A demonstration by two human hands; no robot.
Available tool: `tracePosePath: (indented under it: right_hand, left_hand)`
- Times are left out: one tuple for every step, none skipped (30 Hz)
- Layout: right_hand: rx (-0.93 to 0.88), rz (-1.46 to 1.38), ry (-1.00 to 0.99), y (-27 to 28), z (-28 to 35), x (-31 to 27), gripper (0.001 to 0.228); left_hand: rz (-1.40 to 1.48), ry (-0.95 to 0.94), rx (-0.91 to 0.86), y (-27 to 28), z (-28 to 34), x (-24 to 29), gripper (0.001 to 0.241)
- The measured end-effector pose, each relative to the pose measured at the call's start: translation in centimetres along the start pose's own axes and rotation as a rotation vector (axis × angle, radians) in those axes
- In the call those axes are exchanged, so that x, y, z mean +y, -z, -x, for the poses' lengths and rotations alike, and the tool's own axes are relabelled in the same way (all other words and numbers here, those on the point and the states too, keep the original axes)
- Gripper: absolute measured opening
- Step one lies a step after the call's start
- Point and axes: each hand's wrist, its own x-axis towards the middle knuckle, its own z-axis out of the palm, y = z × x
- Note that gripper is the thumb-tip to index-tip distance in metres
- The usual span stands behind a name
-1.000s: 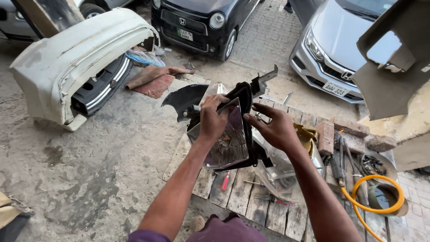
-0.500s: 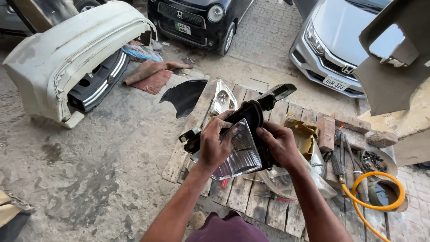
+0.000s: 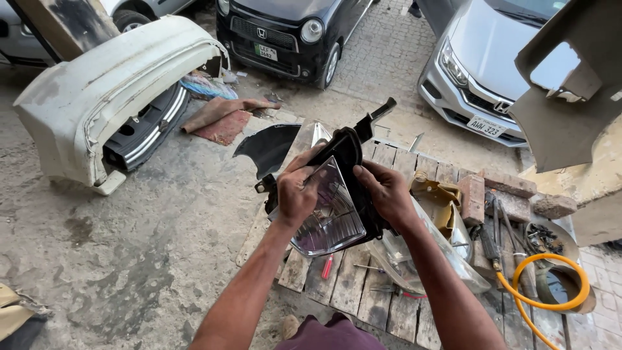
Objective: The person disassembles a car headlight assembly, removes the internal reflector, and then reassembles the unit. They use a screwdriver to tighten screws on the back of the housing and wipe the clear lens with a cloth.
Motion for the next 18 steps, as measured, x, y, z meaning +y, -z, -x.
tracePosePath:
  right_hand:
    - [-0.001, -0.002, 0.003, -0.2, 0.1, -0.3, 0.042]
    - [-0.010, 0.000, 0.001, -0.3, 0.2, -0.6, 0.044]
    - [-0.019, 0.001, -0.001, -0.4, 0.3, -0.9, 0.047]
    - [-0.018, 0.002, -0.001, -0.5, 0.2, -1.3, 0.047]
    - [0.003, 0.011, -0.031, -0.6, 0.1, -1.7, 0.045]
    - [0.015, 0.019, -0.072, -1.0, 0.6, -2.1, 0.044]
    - [0.008, 0.019, -0.085, -0.9, 0.3, -1.5, 0.044]
    - [-0.009, -0.007, -0.054, -0.7, -0.5, -0.9, 0.041]
    - [-0.027, -0.033, -0.023, -0.6, -1.3, -0.4, 0.039]
    - [-0.036, -0.032, -0.030, -0.7, -1.1, -0.2, 0.039]
    - [-0.036, -0.044, -0.030, -0.9, -1.0, 0.0, 0.039]
    - [-0.037, -0.056, -0.026, -1.0, -1.2, 0.2, 0.039]
    - [-0.046, -0.055, -0.027, -0.9, -1.0, -0.3, 0.039]
    - [-0.029, -0.057, -0.042, -1.0, -0.6, -0.8, 0.039]
    - [-0.012, -0.059, -0.056, -1.1, -0.1, -1.2, 0.039]
    - [-0.025, -0.060, -0.062, -1.0, 0.2, -1.6, 0.039]
    - [-0.019, -0.042, -0.058, -0.9, 0.4, -2.1, 0.037]
    - [-0.012, -0.026, -0.051, -0.9, 0.6, -2.7, 0.034]
  left_hand:
    - [-0.002, -0.003, 0.000, 0.4, 0.0, 0.0, 0.016]
    - [0.011, 0.003, -0.003, 0.7, 0.0, 0.1, 0.017]
    - [0.025, 0.009, -0.007, 0.9, 0.0, 0.1, 0.017]
    - [0.026, 0.010, -0.008, 1.1, -0.4, 0.0, 0.017]
    - [0.002, 0.025, -0.021, 1.3, -0.8, 0.0, 0.013]
    - [-0.026, 0.053, -0.032, 1.8, -0.5, 0.2, 0.009]
    - [-0.029, 0.066, -0.032, 1.9, -0.2, 0.2, 0.009]
    - [0.012, 0.090, -0.026, 1.9, -0.3, 0.0, 0.009]
    - [0.053, 0.114, -0.019, 1.9, -0.5, -0.2, 0.008]
    - [0.048, 0.122, -0.014, 2.1, -0.5, 0.2, 0.008]
    - [0.069, 0.146, -0.027, 2.3, -0.5, 0.5, 0.008]
    - [0.089, 0.166, -0.038, 2.5, -0.8, 0.7, 0.008]
    - [0.084, 0.169, -0.030, 2.6, -1.1, 1.0, 0.008]
    - [0.104, 0.192, -0.038, 2.9, -1.2, 1.2, 0.008]
    - [0.124, 0.216, -0.046, 3.1, -1.3, 1.5, 0.009]
    - [0.116, 0.224, -0.037, 3.0, -1.0, 1.1, 0.009]
    - [0.113, 0.188, -0.036, 3.0, -0.7, 0.7, 0.010]
    - [0.109, 0.150, -0.036, 3.0, -0.5, 0.3, 0.011]
